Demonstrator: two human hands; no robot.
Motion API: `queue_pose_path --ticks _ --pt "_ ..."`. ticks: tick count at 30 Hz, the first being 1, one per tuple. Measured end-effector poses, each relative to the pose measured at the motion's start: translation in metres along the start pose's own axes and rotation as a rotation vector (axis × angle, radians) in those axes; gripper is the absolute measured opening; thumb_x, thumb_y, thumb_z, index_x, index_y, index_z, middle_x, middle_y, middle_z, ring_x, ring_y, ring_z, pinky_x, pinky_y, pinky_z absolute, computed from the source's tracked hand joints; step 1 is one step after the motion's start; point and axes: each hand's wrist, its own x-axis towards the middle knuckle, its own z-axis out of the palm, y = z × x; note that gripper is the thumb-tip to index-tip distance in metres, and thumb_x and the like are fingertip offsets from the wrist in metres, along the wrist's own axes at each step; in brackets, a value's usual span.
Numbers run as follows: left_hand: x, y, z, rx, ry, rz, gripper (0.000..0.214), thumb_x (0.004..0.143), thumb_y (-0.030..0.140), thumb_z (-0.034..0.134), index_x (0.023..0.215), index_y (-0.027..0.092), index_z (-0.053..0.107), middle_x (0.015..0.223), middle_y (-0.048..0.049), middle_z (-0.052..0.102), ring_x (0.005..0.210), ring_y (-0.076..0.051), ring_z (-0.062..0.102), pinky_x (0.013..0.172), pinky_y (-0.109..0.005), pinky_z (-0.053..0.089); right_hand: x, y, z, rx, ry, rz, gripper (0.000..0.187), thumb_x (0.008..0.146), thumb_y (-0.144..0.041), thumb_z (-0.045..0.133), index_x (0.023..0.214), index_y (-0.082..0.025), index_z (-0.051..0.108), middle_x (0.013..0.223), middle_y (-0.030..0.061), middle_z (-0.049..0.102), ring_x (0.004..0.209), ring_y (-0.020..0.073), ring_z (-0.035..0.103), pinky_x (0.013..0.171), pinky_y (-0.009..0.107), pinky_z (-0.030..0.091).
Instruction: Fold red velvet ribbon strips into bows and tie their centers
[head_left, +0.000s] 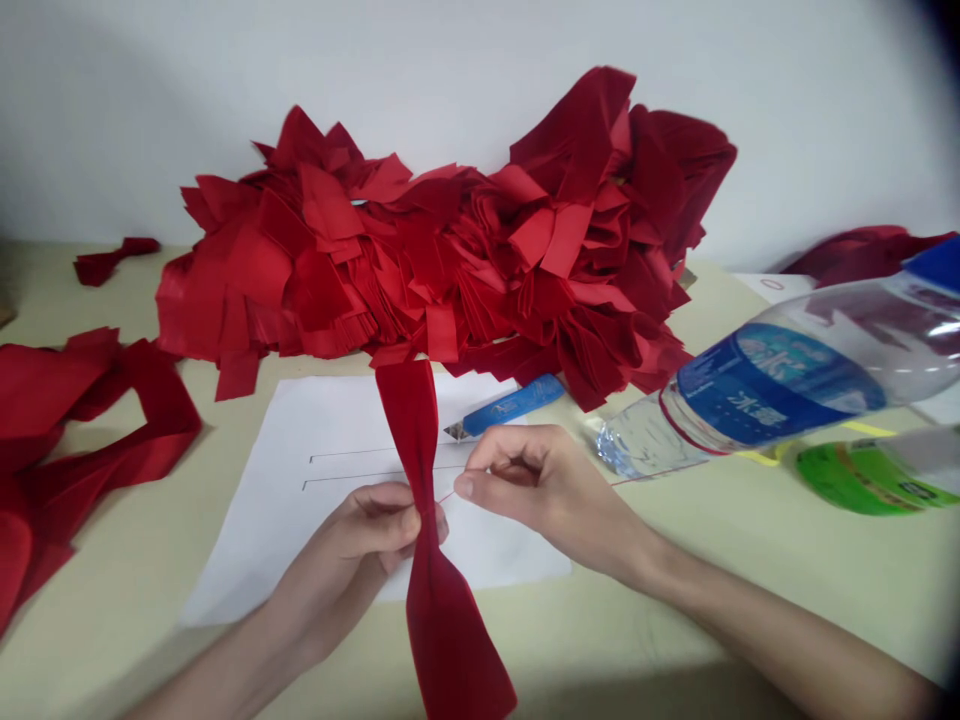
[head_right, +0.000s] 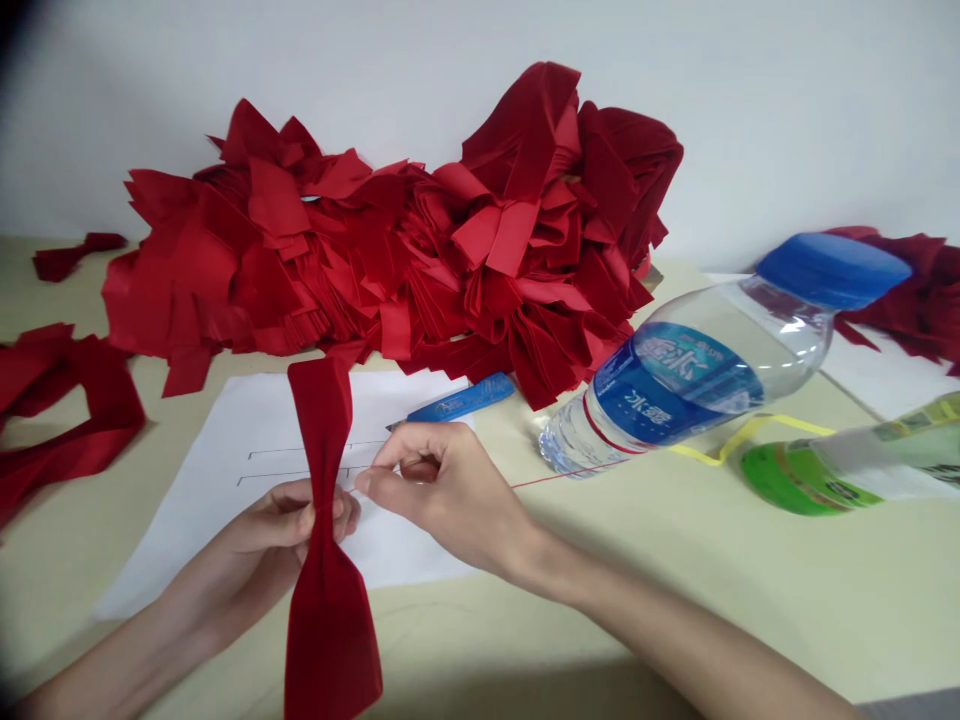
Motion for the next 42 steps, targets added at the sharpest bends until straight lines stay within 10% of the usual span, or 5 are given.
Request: queue_pose_path --ticks 8,19,26,32,42 --pt "0.0 -0.002 -0.003 0.023 -0.069 -0.016 0.011 0.073 0.025 0.069 0.065 0.016 0.07 0.065 -0.0001 0.061 0.067 -0.011 0.047 0.064 -0.023 0.035 0.008 0.012 0.0 0.093 -0.121 0.136 0.017 0.073 -0.03 0.068 0.07 -0.013 0.064 0.052 -0.0061 0.043 0.049 0.005 0.035 0.046 0.019 0.027" --pt "-0.011 -0.019 0.017 0.262 -0.247 -0.509 0.008 0.049 0.013 0.074 0.052 0.012 0.067 0.046 0.0026 0.05 0.044 -0.008 0.039 0.044 -0.022 0.023 0.012 0.009 -0.007 -0.111 -0.928 0.03 0.015 0.074 -0.021 0.068 0.082 -0.008 0.068 0.07 -0.0023 0.061 0.058 0.0044 0.048 0.053 0.015 0.035" --pt "-0.006 -0.007 0.013 0.264 -0.044 -0.289 0.01 0.052 0.007 0.065 0.045 0.013 0.064 0.043 0.0039 0.048 0.041 -0.007 0.035 0.04 -0.02 0.025 -0.02 -0.043 0.005 -0.916 -0.53 -0.348 0.016 0.077 -0.004 0.055 0.068 -0.014 0.064 0.07 0.0011 0.061 0.063 0.0105 0.05 0.056 0.024 0.032" --pt "-0.005 0.006 0.009 0.085 0.081 -0.212 0.011 0.056 0.022 0.077 0.058 0.014 0.069 0.05 0.0015 0.055 0.048 -0.007 0.039 0.047 -0.021 0.026 -0.032 -0.028 -0.002 -0.577 -0.168 -0.115 0.016 0.086 -0.017 0.052 0.077 -0.018 0.065 0.062 -0.002 0.05 0.055 0.0078 0.041 0.05 0.021 0.029" --pt "-0.011 -0.004 0.018 0.181 -0.267 -0.386 0.007 0.047 0.016 0.075 0.052 0.013 0.071 0.044 0.0 0.058 0.042 -0.011 0.045 0.045 -0.025 0.027 -0.006 0.001 -0.009 0.096 -0.595 0.082 0.022 0.077 -0.03 0.064 0.081 -0.008 0.065 0.069 -0.0004 0.056 0.059 0.0067 0.044 0.055 0.02 0.036"
